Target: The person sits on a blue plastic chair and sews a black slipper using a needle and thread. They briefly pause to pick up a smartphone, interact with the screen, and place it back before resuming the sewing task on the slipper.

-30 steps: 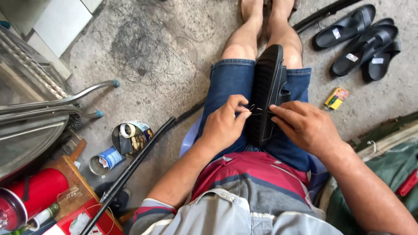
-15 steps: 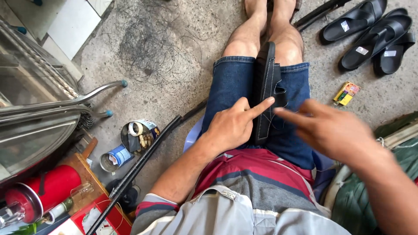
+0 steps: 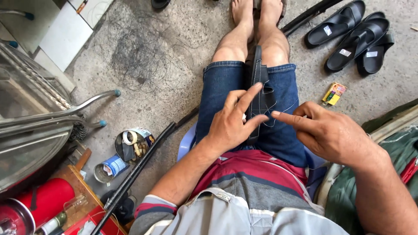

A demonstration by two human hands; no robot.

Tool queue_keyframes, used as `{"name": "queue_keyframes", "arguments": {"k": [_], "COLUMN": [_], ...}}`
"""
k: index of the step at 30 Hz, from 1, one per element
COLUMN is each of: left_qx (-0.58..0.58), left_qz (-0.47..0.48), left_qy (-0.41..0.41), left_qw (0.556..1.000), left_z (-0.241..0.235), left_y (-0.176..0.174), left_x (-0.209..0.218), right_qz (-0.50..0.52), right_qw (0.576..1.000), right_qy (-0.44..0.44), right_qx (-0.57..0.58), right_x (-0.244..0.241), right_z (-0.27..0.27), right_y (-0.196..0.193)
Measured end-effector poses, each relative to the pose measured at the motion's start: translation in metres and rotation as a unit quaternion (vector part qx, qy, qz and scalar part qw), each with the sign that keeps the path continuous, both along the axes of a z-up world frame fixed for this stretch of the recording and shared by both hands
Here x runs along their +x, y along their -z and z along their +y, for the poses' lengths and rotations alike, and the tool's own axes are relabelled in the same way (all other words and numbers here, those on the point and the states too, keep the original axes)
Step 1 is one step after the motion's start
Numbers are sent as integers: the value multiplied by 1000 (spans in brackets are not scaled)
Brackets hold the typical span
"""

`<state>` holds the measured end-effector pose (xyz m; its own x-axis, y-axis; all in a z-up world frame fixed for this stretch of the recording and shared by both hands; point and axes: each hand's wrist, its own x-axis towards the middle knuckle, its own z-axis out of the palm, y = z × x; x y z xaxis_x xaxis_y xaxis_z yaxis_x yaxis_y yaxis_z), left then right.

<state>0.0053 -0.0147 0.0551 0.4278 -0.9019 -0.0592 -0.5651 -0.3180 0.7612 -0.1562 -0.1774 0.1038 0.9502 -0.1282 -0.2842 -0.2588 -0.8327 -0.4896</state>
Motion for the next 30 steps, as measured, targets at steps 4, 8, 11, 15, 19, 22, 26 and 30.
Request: {"name": "queue_keyframes", "arguments": {"k": [4,8,11,15,19,22,26,30], "left_qx": [-82,-73,-76,-174,-182,-148,-117,-111], "left_qz": [-6,43,81,121,127,70,12,12], "left_qy": [14,19,5,-58,-45,-1,-10,-16], "left_qw": [997,996,994,976,974,986,993,994], "left_z": [-2,0,2,2,18,27,31,32], "left_y": [0,3,5,22,16,18,20,18], "left_x": [5,8,6,8,12,3,-3,-3], "right_qz": [3,1,14,-85,-49,-49,-35,33], "right_qw": [999,989,976,905,912,973,979,867], "right_qy": [-8,16,112,301,214,215,197,345], "right_qx": [53,149,186,288,345,65,-33,359], "right_x": [3,8,21,34,27,20,20,25], "right_z": [-2,-6,10,30,36,37,56,49], "right_y": [3,14,26,48,52,56,69,73]}}
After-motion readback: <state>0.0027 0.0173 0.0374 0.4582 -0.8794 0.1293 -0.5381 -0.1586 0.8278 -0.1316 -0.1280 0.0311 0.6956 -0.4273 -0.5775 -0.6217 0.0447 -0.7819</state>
